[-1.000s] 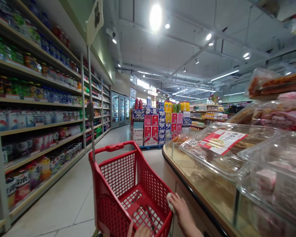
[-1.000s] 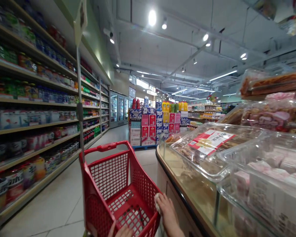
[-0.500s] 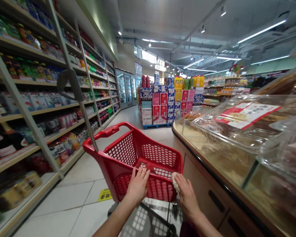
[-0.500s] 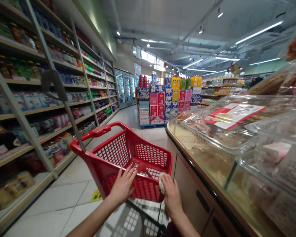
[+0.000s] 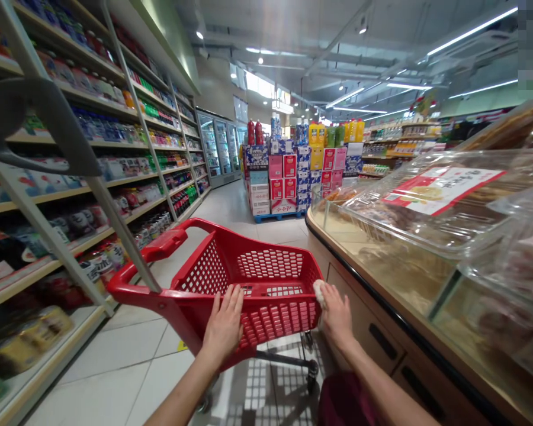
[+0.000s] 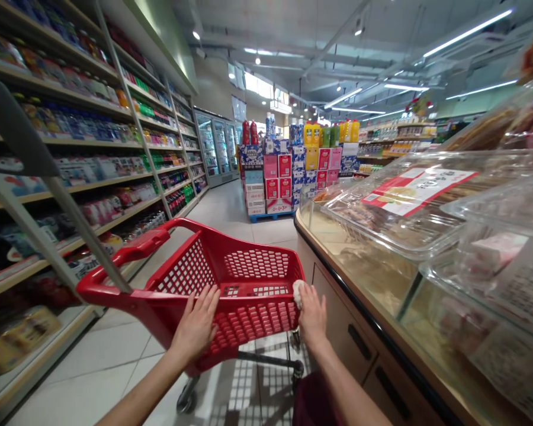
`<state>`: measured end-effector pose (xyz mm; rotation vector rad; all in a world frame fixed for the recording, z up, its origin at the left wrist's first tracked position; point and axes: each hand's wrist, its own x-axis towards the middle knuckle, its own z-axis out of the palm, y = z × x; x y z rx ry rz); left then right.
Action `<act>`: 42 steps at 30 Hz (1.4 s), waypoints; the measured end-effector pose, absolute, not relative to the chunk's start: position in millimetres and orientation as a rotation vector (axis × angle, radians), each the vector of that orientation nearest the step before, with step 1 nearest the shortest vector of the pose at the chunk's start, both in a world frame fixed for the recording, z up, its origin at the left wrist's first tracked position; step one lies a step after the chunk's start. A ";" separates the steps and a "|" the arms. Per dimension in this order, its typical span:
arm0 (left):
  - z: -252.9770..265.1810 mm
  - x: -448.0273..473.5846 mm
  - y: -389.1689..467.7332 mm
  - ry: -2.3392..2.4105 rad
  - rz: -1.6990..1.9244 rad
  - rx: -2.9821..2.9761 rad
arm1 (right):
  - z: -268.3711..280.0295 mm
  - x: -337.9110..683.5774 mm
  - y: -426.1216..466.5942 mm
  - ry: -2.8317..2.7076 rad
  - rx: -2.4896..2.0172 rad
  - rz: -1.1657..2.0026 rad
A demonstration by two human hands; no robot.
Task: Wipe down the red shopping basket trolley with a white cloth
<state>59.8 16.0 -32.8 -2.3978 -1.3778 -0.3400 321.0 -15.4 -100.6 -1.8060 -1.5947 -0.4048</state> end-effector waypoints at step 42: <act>30.4 -69.4 8.4 -1.757 -0.506 -1.984 | -21.1 86.6 24.4 -1.867 -1.316 0.005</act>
